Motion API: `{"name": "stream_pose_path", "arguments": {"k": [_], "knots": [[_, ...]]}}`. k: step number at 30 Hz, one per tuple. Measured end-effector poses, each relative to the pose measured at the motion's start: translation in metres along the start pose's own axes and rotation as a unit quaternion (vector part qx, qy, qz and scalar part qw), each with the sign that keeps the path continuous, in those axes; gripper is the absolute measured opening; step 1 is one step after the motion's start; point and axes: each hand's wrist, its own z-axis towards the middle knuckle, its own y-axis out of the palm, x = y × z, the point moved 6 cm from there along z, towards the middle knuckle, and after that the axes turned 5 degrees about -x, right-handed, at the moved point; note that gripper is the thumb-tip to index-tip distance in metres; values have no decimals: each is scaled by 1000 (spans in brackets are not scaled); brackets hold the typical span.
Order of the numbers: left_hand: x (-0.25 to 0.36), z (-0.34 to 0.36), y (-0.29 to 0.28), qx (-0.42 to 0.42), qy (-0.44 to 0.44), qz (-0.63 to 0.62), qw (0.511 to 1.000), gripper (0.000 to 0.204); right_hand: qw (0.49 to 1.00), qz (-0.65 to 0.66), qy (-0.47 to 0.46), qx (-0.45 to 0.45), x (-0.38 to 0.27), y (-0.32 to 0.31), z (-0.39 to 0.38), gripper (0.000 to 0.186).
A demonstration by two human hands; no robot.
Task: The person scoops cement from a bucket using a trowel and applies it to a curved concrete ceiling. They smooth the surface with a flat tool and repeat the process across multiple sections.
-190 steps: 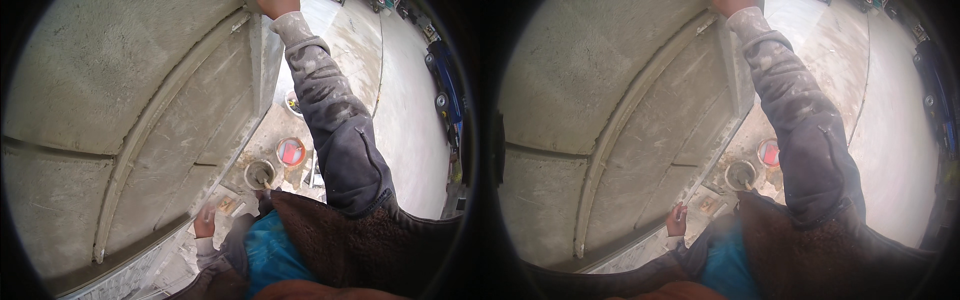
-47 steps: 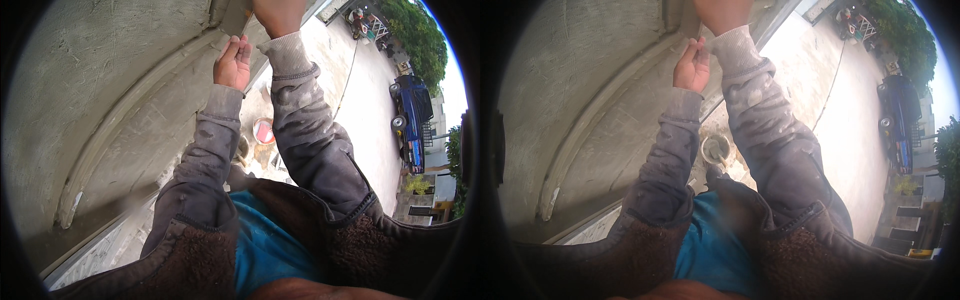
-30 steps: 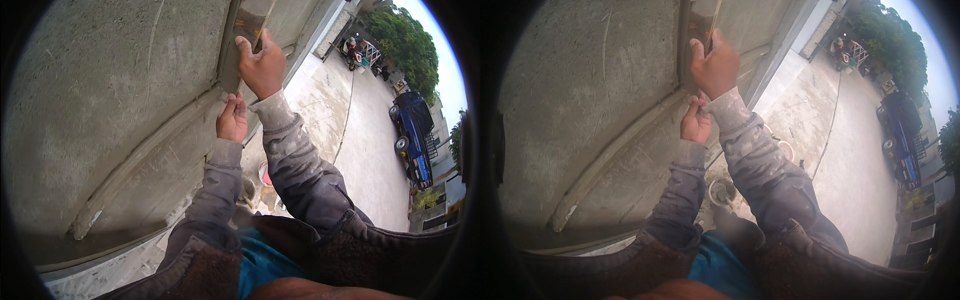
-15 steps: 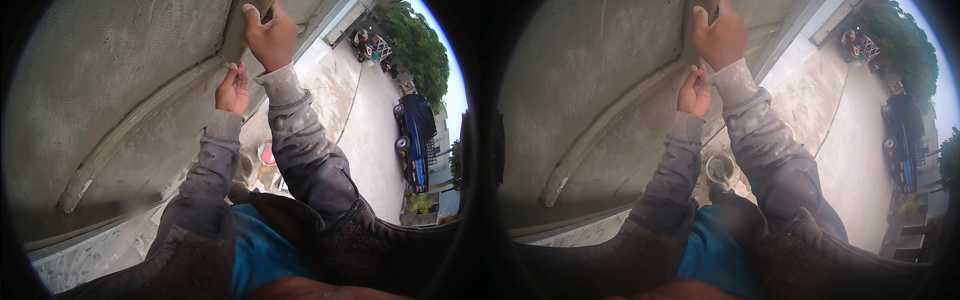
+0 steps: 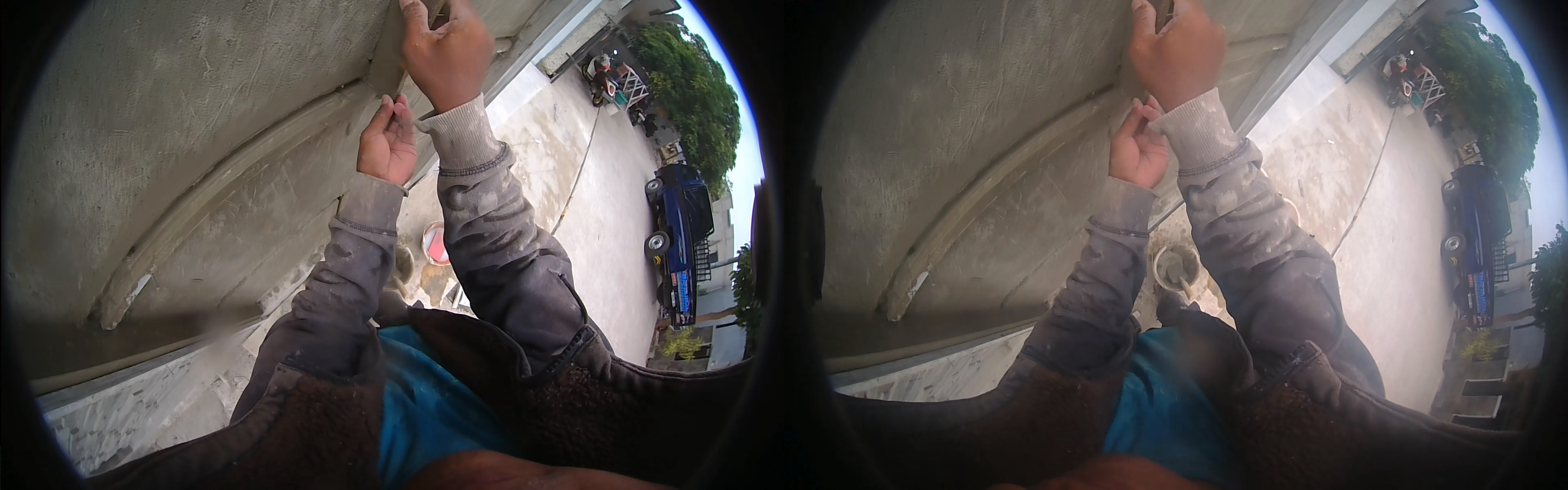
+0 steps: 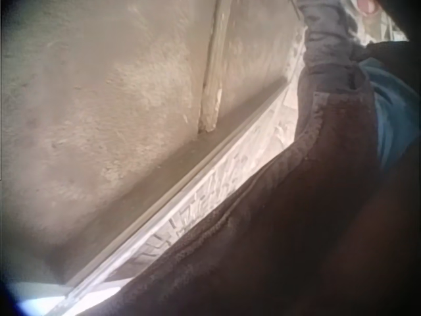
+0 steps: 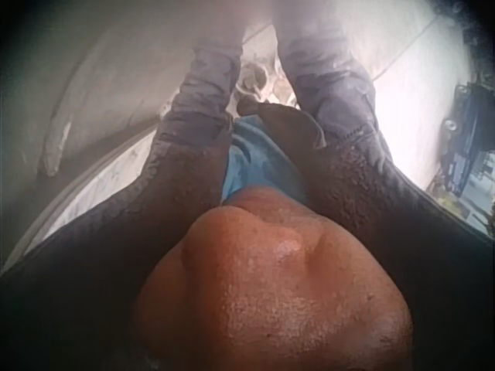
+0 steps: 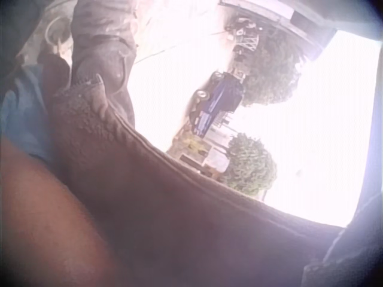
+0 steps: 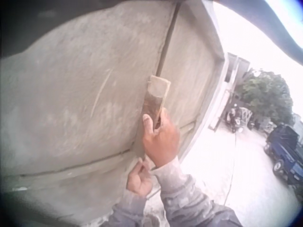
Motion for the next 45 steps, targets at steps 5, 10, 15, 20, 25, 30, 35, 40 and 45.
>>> {"name": "stream_pose_path", "arguments": {"k": [5, 10, 15, 20, 25, 30, 35, 40, 45], "knots": [[0, -2, 9, 22, -9, 6, 1000, 22, 999, 43, -16, 28, -3, 1, 0, 21], [8, -6, 7, 3, 21, 29, 999, 20, 999, -14, -18, 39, -11, 2, -3, 20], [17, -19, 8, 14, 30, 29, 999, 22, 996, 0, -60, 70, -18, 5, -5, 22], [34, -40, 13, 1, 39, 40, 998, 25, 998, -45, -13, 52, -40, 11, -15, 23], [54, -62, 17, -11, 54, 31, 998, 21, 999, -3, -12, 39, -70, 16, -25, 22], [76, -83, 18, -10, 69, 33, 997, 24, 997, 25, -41, 56, -94, 24, -35, 19], [94, -109, 28, -2, 77, 47, 996, 24, 997, 36, -43, 53, -122, 25, -44, 19], [117, -129, 27, -7, 87, 63, 994, 24, 997, 33, -37, 58, -148, 31, -54, 19], [141, -154, 33, 3, 102, 59, 993, 27, 992, 76, -44, 85, -172, 39, -66, 19]]}}
